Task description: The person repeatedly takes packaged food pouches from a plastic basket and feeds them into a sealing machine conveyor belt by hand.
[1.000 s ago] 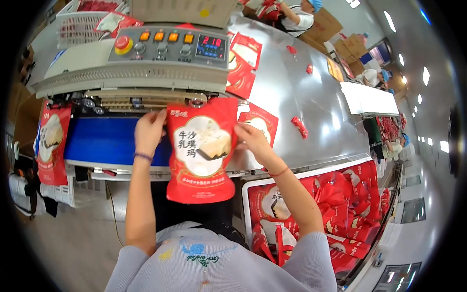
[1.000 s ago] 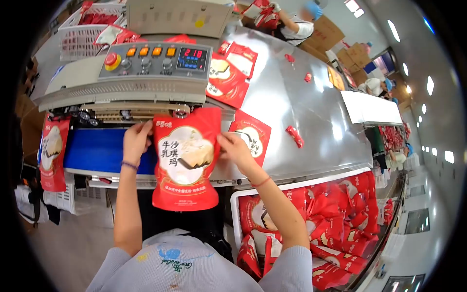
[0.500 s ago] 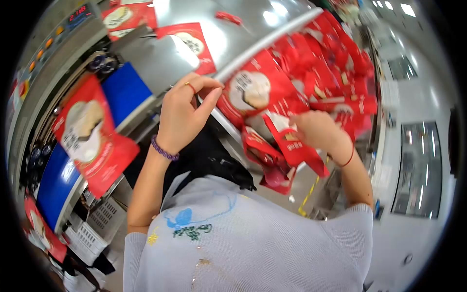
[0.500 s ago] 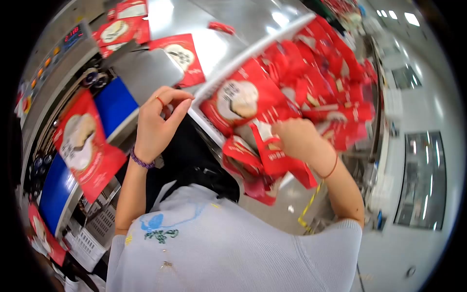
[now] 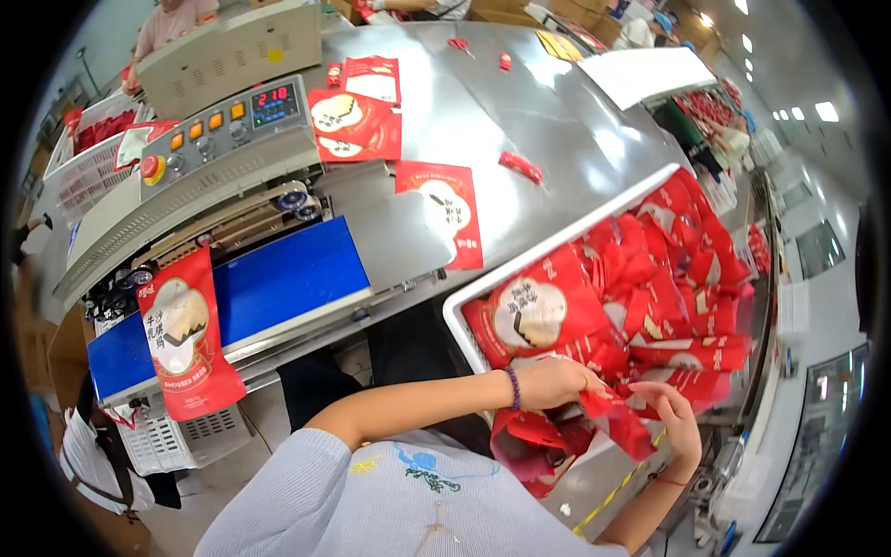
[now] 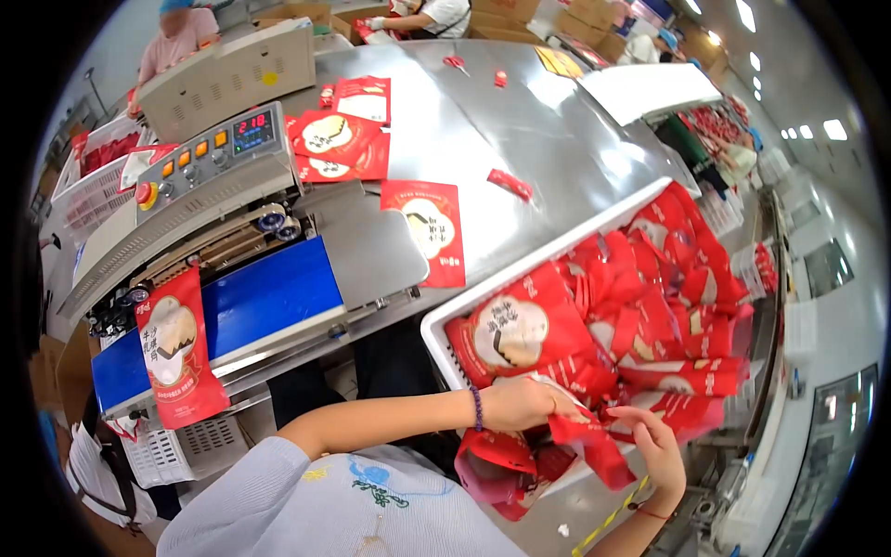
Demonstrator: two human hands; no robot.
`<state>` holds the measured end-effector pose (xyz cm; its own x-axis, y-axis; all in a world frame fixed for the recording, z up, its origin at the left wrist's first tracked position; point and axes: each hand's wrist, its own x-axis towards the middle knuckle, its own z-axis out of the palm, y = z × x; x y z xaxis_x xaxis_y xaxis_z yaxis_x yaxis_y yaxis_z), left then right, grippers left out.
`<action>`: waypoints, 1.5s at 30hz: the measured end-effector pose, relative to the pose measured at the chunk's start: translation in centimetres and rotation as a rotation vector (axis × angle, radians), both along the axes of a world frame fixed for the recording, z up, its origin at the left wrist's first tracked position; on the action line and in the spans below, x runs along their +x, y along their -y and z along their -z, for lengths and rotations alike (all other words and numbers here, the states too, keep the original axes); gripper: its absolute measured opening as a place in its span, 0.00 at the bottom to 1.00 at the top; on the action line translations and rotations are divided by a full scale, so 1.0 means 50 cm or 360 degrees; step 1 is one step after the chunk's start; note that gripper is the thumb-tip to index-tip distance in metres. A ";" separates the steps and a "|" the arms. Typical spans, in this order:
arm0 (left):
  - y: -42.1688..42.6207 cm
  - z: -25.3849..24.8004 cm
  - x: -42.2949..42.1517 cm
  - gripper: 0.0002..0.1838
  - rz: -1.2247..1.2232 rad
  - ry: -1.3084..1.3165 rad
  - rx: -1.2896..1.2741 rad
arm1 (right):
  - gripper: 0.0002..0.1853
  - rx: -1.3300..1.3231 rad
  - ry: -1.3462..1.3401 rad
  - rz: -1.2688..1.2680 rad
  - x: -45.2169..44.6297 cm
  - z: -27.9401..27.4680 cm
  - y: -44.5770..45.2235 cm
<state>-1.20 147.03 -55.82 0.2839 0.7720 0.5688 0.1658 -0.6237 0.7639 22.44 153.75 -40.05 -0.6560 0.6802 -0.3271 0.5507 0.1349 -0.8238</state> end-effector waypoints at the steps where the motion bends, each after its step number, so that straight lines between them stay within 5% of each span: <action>1: -0.012 0.006 -0.017 0.15 -0.0157 0.0053 -0.0133 | 0.32 -0.0191 -0.0334 -0.0032 0.001 0.015 -0.010; 2: -0.012 -0.007 -0.044 0.12 -0.0350 0.0299 -0.0366 | 0.44 -0.0161 -0.0614 0.0144 0.064 0.081 -0.039; 4: -0.009 -0.049 -0.121 0.12 -0.0678 0.0301 -0.0388 | 0.47 -0.0157 -0.0928 -0.0049 -0.012 0.102 -0.058; 5: -0.004 -0.056 -0.158 0.11 -0.0855 0.0219 -0.0378 | 0.38 -0.0231 -0.0979 0.0005 -0.087 0.080 -0.048; 6: 0.008 -0.065 -0.195 0.11 -0.1032 0.0135 -0.0370 | 0.29 0.0186 -0.0508 0.0107 -0.134 0.078 -0.066; 10: 0.090 -0.050 -0.338 0.18 -0.1438 0.1086 -0.0903 | 0.11 -0.0157 -0.0655 0.0061 -0.377 0.136 -0.103; 14: 0.165 -0.025 -0.446 0.20 -0.2033 0.1305 -0.0533 | 0.23 -0.1213 -0.0777 -0.0356 -0.574 0.164 -0.095; 18: 0.216 0.001 -0.499 0.17 -0.2101 0.1142 -0.0515 | 0.20 -0.0260 -0.0593 -0.0560 -0.693 0.207 -0.049; 21: 0.236 0.021 -0.538 0.16 -0.1983 0.1244 -0.0855 | 0.18 -0.0376 -0.0527 -0.0400 -0.755 0.254 -0.064; 22: 0.229 0.034 -0.547 0.15 -0.1821 0.1706 -0.0674 | 0.18 -0.0328 -0.0457 -0.0321 -0.773 0.270 -0.072; 25: 0.224 0.080 -0.567 0.16 -0.1934 0.1730 -0.0689 | 0.11 -0.0463 -0.0522 -0.0151 -0.814 0.298 -0.064; 27: 0.228 0.105 -0.576 0.12 -0.2425 0.0886 -0.0798 | 0.09 -0.0576 -0.0555 -0.0091 -0.833 0.304 -0.067; 28: 0.230 0.108 -0.583 0.12 -0.2435 0.0902 -0.0805 | 0.08 -0.0689 -0.0641 -0.0016 -0.841 0.301 -0.069; 30: 0.236 0.100 -0.599 0.13 -0.2154 0.1511 -0.0834 | 0.07 -0.0803 -0.0703 0.0049 -0.853 0.315 -0.085; 33: 0.251 0.084 -0.627 0.12 -0.2169 0.1704 -0.0968 | 0.05 -0.0279 -0.0657 -0.0213 -0.870 0.362 -0.100; 38: 0.280 0.105 -0.656 0.14 -0.2165 0.1631 -0.1009 | 0.09 -0.0092 -0.0728 -0.0216 -0.904 0.363 -0.070; 41: 0.296 0.141 -0.671 0.14 -0.2537 0.1330 -0.0833 | 0.11 0.0052 -0.0821 -0.0217 -0.941 0.398 -0.053; 45: 0.357 0.101 -0.679 0.13 -0.2503 0.1489 -0.0847 | 0.16 0.0074 -0.0679 -0.0359 -0.971 0.386 -0.008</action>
<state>-35.14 129.21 -60.86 -0.9628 0.1101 -0.2468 -0.2528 -0.0447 0.9665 -26.12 154.13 -59.34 -0.8579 0.5129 0.0304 0.1180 0.2543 -0.9599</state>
